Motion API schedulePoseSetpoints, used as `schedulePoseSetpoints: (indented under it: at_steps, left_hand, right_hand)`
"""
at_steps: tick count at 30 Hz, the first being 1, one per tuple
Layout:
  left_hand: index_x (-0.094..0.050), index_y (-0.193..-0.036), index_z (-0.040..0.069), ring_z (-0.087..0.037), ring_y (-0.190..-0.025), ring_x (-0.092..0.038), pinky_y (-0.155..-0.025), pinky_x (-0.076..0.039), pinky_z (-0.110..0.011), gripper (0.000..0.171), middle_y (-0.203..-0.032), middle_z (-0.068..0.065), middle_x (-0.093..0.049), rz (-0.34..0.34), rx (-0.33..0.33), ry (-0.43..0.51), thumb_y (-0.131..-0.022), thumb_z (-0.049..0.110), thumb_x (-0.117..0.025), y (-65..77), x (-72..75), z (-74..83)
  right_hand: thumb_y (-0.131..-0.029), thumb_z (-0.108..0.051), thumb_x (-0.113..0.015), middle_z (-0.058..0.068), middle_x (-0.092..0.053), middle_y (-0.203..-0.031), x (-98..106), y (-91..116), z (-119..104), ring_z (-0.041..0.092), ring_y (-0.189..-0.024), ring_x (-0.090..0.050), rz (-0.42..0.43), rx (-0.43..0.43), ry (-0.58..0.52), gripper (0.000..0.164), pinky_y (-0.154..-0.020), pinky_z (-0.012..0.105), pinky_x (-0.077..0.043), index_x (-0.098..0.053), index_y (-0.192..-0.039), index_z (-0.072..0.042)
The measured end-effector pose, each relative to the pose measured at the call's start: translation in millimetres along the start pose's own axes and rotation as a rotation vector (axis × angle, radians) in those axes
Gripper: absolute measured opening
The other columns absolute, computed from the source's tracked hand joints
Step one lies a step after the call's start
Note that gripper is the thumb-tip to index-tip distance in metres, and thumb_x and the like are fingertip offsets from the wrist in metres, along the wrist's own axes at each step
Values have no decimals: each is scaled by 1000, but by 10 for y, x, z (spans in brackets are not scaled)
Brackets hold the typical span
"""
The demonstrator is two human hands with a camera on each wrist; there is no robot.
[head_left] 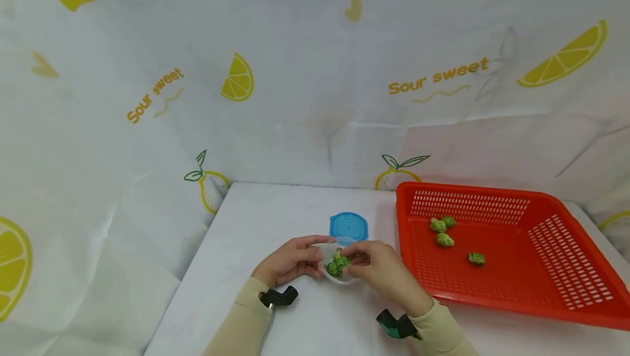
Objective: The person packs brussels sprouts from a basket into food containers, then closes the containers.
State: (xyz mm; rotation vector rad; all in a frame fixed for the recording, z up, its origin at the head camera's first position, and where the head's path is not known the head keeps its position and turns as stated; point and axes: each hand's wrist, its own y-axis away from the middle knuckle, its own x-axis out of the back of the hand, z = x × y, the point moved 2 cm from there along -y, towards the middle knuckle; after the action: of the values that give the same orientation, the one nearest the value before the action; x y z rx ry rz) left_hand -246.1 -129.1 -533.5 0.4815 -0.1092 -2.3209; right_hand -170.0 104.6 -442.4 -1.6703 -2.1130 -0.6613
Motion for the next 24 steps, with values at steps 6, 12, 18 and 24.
schedulePoseSetpoints:
  at_steps: [6,12,18,24]
  left_hand:
    - [-52,-161,12,-11,-82,-71,-83,-65,-26,54,-113,-7,-68,-5,3,-2,-108,14,-62,1,4,-9]
    - [-52,-161,12,-11,-83,-71,-83,-65,-27,53,-103,-5,-69,-4,0,-5,-108,14,-62,2,-3,2]
    - [-53,-160,12,-11,-82,-71,-83,-65,-27,52,-102,-5,-69,-5,0,-8,-108,13,-62,-3,11,15]
    - [-54,-160,13,-12,-82,-70,-83,-65,-27,52,-105,-6,-68,3,8,-8,-108,13,-62,-9,50,-14]
  right_hand:
    - [-88,-10,-88,0,-77,-103,-7,4,12,12,-90,-69,4,39,51,25,-81,34,-66,-82,-112,-12]
    - [-87,-9,-89,0,-77,-101,19,15,29,13,-89,-67,-20,69,71,25,-79,33,-64,-83,-110,-11]
    - [-86,-8,-89,-1,-76,-99,-3,19,16,13,-89,-66,-12,82,95,23,-77,31,-63,-83,-108,-11]
    - [-85,-7,-89,-1,-76,-97,-47,9,-1,13,-87,-66,2,85,104,22,-76,31,-63,-83,-106,-10]
